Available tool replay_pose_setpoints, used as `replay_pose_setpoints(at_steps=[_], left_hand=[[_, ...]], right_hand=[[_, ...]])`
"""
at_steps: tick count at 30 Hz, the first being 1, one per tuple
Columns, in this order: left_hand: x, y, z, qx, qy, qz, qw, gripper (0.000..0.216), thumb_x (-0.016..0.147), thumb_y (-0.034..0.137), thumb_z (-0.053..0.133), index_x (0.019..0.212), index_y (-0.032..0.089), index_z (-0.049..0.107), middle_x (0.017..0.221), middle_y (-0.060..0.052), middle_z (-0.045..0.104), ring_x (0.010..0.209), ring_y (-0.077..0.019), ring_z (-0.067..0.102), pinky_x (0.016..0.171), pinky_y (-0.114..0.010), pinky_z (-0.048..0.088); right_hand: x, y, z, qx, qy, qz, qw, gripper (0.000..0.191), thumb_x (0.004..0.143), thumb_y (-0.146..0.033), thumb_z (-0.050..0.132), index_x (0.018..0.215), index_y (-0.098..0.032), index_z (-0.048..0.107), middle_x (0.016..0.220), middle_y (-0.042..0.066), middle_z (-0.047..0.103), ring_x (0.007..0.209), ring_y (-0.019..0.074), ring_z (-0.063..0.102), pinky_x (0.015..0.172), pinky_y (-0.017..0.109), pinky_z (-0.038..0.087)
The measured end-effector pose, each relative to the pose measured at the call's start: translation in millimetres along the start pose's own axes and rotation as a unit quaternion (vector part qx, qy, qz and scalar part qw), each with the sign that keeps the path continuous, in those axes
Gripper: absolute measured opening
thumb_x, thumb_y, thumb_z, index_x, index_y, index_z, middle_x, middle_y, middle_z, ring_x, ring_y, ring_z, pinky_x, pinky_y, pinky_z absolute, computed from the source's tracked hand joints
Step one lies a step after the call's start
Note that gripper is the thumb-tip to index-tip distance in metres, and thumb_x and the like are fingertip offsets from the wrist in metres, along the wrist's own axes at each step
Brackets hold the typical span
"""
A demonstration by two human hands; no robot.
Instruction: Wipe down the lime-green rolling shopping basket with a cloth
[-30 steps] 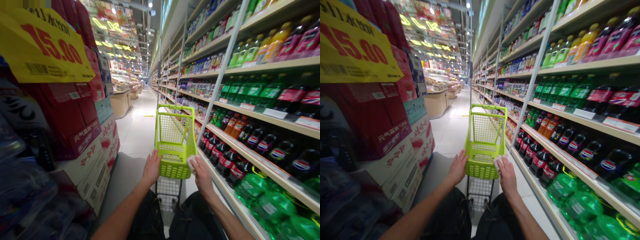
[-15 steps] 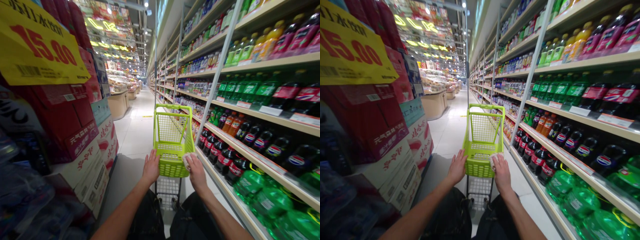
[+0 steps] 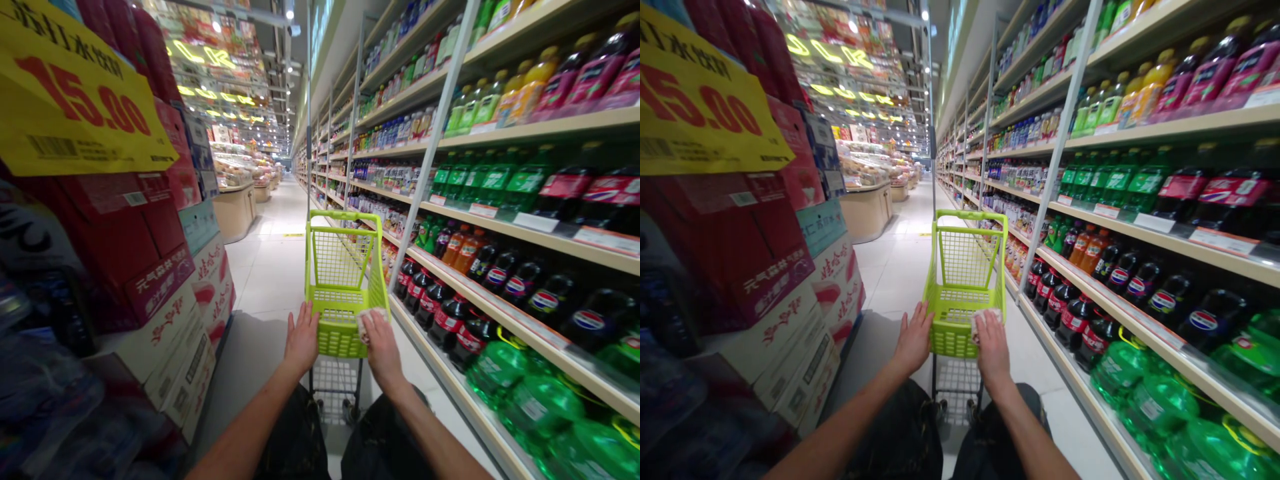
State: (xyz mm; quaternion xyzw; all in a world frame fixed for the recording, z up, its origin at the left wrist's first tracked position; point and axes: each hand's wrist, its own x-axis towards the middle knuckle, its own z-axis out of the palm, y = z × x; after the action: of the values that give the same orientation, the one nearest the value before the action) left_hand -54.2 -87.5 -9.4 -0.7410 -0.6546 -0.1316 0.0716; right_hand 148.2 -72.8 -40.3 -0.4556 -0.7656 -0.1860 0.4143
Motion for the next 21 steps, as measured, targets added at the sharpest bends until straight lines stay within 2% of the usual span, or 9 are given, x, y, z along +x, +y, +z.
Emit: replay_pose_setpoints(at_steps=[3, 5, 9, 11, 14, 16, 18, 21], left_hand=[[-5, 1, 7, 0.017, 0.013, 0.022, 1.0, 0.058, 0.075, 0.008, 0.033, 0.133, 0.014, 0.028, 0.144, -0.009, 0.02, 0.134, -0.0208, 0.011, 0.106, -0.05, 0.013], [-8, -1, 9, 0.021, 0.017, 0.033, 0.999, 0.06, 0.075, 0.009, 0.033, 0.134, 0.015, 0.024, 0.144, -0.008, 0.02, 0.134, -0.02, 0.01, 0.106, -0.05, 0.012], [-11, 3, 7, 0.001, 0.002, 0.03, 1.0, 0.059, 0.076, 0.013, 0.035, 0.134, 0.013, 0.025, 0.144, -0.009, 0.02, 0.134, -0.0224, 0.012, 0.106, -0.051, 0.012], [-13, 11, 6, -0.016, 0.003, 0.044, 0.999, 0.058, 0.078, 0.015, 0.035, 0.134, 0.014, 0.024, 0.144, -0.009, 0.02, 0.134, -0.0226, 0.012, 0.106, -0.051, 0.013], [-19, 22, 8, -0.041, 0.01, 0.077, 0.996, 0.057, 0.079, 0.016, 0.033, 0.136, 0.015, 0.021, 0.145, -0.007, 0.019, 0.134, -0.0202, 0.01, 0.107, -0.049, 0.013], [-22, 25, 8, -0.058, 0.009, 0.076, 0.995, 0.058, 0.079, 0.015, 0.033, 0.136, 0.014, 0.02, 0.145, -0.007, 0.019, 0.134, -0.0195, 0.01, 0.108, -0.049, 0.012], [-23, 25, 6, -0.072, 0.004, 0.07, 0.995, 0.06, 0.077, 0.014, 0.034, 0.136, 0.014, 0.021, 0.145, -0.006, 0.02, 0.134, -0.0202, 0.01, 0.107, -0.05, 0.01], [-23, 24, 1, -0.089, -0.012, 0.064, 0.994, 0.063, 0.075, 0.014, 0.036, 0.136, 0.015, 0.021, 0.145, -0.006, 0.019, 0.134, -0.0223, 0.008, 0.107, -0.052, 0.009]], right_hand=[[6, -25, 14, 0.023, -0.014, -0.065, 0.997, 0.045, 0.078, -0.003, 0.035, 0.117, -0.017, 0.051, 0.123, 0.013, 0.05, 0.122, 0.0213, 0.038, 0.095, 0.044, 0.037], [7, -20, 12, 0.021, -0.018, -0.08, 0.996, 0.043, 0.078, -0.004, 0.035, 0.116, -0.017, 0.052, 0.123, 0.013, 0.05, 0.121, 0.0211, 0.039, 0.094, 0.043, 0.039], [2, 13, -5, -0.014, -0.002, -0.017, 1.0, 0.042, 0.08, -0.007, 0.034, 0.118, -0.015, 0.05, 0.123, 0.015, 0.049, 0.121, 0.0237, 0.038, 0.093, 0.046, 0.038], [2, 13, -1, -0.016, 0.002, 0.001, 1.0, 0.043, 0.08, -0.007, 0.033, 0.119, -0.016, 0.048, 0.124, 0.015, 0.048, 0.121, 0.0242, 0.038, 0.094, 0.047, 0.037], [4, -7, 13, 0.015, -0.017, -0.057, 0.998, 0.042, 0.08, -0.008, 0.034, 0.118, -0.016, 0.049, 0.124, 0.014, 0.048, 0.119, 0.023, 0.04, 0.094, 0.044, 0.038], [5, -11, 15, 0.029, -0.026, -0.094, 0.995, 0.041, 0.08, -0.009, 0.034, 0.117, -0.017, 0.05, 0.123, 0.013, 0.049, 0.117, 0.0222, 0.042, 0.093, 0.042, 0.04], [6, 2, 10, 0.023, -0.019, -0.079, 0.996, 0.041, 0.08, -0.009, 0.033, 0.116, -0.017, 0.05, 0.122, 0.013, 0.05, 0.117, 0.0224, 0.043, 0.092, 0.042, 0.04], [7, 27, -2, -0.007, 0.004, -0.01, 1.0, 0.042, 0.078, -0.009, 0.033, 0.117, -0.016, 0.049, 0.125, 0.014, 0.047, 0.118, 0.0243, 0.04, 0.094, 0.046, 0.038]])
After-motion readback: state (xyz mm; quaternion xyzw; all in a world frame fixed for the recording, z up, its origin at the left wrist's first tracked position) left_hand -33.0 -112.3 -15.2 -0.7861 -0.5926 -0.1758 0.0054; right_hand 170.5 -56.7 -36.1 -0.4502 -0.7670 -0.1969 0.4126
